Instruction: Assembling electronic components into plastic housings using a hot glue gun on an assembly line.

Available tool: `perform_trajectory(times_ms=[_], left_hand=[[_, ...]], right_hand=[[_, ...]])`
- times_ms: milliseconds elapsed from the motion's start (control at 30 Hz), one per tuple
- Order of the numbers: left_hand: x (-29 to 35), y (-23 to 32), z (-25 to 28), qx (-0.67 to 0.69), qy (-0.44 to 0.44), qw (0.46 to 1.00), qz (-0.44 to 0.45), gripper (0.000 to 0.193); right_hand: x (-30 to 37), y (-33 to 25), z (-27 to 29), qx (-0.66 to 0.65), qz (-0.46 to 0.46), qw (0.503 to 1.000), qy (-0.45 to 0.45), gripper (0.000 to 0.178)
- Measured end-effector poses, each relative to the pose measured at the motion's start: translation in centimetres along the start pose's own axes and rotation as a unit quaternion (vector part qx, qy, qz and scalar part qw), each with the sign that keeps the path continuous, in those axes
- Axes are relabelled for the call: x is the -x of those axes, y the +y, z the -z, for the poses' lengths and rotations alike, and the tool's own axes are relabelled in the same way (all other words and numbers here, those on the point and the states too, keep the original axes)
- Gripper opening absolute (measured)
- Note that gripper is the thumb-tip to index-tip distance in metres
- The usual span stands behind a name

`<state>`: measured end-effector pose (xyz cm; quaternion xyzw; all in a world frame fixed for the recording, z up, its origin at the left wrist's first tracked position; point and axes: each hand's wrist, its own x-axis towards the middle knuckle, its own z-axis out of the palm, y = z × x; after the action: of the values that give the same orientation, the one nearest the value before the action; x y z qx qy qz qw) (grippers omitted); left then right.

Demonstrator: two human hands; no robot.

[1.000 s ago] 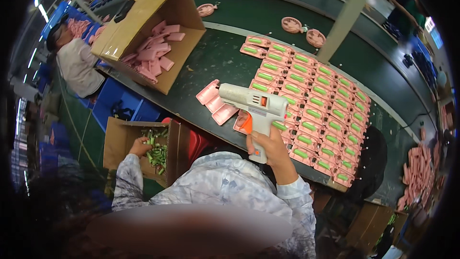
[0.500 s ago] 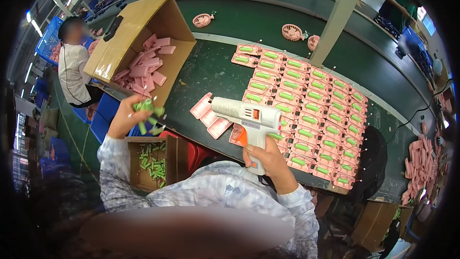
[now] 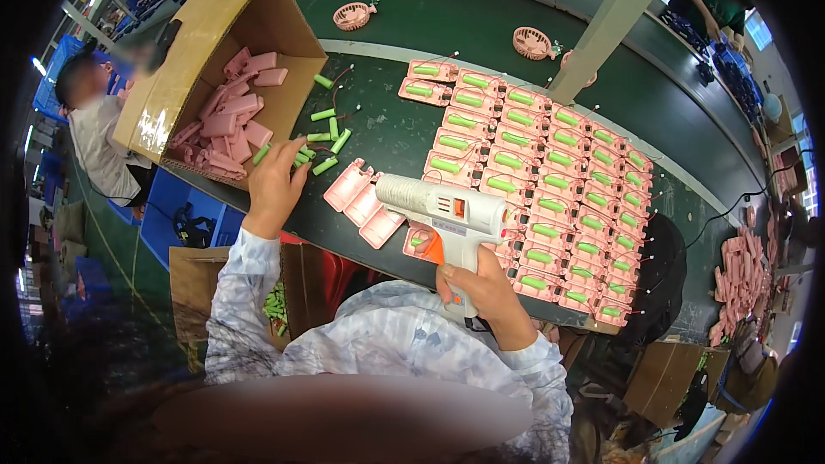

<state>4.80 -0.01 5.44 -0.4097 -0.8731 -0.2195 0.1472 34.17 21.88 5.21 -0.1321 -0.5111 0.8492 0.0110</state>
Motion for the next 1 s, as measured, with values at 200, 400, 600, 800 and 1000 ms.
perform_trajectory(times_ms=[200,400,600,800,1000], left_hand=[[0.8,-3.9,-1.4,0.206,-0.020,0.975,0.079,0.029],[-1.5,-2.7,0.6,0.040,0.029,0.998,-0.038,0.028],[-2.6,-2.0,-0.3,-0.118,0.076,0.985,-0.097,0.014],[-4.8,-0.4,-6.4,-0.063,-0.051,0.993,-0.089,0.011],[-5.9,-0.1,-7.0,-0.092,-0.169,0.981,0.005,0.018]], right_hand=[[-0.2,-0.6,-0.7,0.017,0.001,1.000,0.009,0.052],[-0.8,-1.9,-2.0,0.011,0.006,1.000,0.028,0.037],[-0.9,-1.7,-1.9,0.036,-0.003,0.999,0.028,0.035],[-1.2,-0.7,-1.9,0.066,-0.002,0.997,0.040,0.038],[-1.2,-1.2,-2.3,0.091,-0.002,0.996,0.024,0.040]])
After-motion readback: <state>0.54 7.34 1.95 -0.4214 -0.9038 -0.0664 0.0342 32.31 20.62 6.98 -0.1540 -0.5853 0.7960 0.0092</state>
